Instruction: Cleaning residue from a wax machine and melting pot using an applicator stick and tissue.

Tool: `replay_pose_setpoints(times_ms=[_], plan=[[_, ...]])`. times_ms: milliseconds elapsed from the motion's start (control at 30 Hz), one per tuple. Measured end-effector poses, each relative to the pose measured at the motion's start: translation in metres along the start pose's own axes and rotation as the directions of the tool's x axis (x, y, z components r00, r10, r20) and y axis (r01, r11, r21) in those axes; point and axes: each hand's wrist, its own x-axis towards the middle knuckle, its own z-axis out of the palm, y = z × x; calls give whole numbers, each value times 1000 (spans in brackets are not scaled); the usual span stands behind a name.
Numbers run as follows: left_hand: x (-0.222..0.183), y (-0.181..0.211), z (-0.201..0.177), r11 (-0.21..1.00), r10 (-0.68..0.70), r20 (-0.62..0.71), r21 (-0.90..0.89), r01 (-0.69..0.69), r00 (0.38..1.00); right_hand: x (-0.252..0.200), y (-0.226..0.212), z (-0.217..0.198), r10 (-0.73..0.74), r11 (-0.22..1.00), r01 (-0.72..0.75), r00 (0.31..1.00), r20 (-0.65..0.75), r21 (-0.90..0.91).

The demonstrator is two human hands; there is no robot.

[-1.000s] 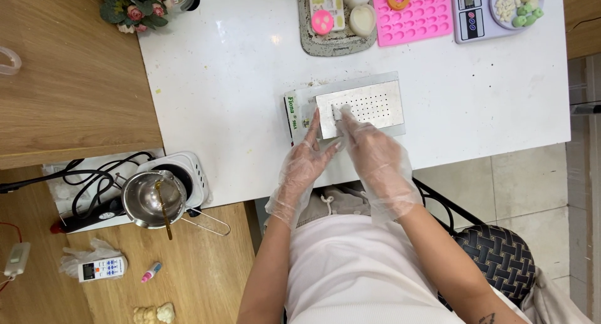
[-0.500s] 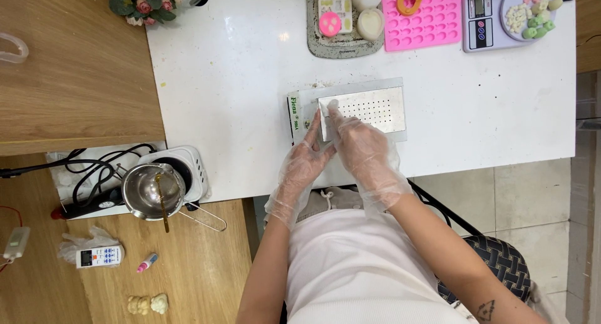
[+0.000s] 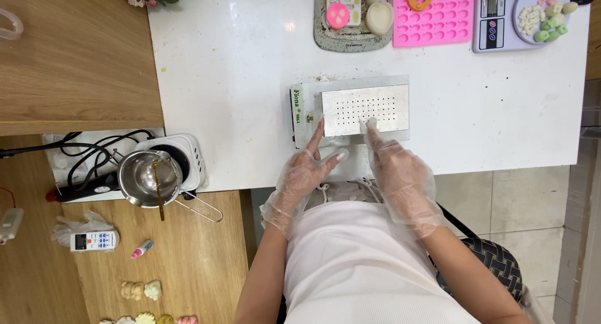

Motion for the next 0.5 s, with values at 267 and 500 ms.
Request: replay_pose_setpoints(times_ms=[267,500], plan=[[1,-18,14,994,107,-31,-5,-107,994,-6,-21,38,-232,967,215,964,-128,-134],[0,-10,6,997,63,3,-46,-63,998,0,-14,25,-83,996,86,993,-81,28]])
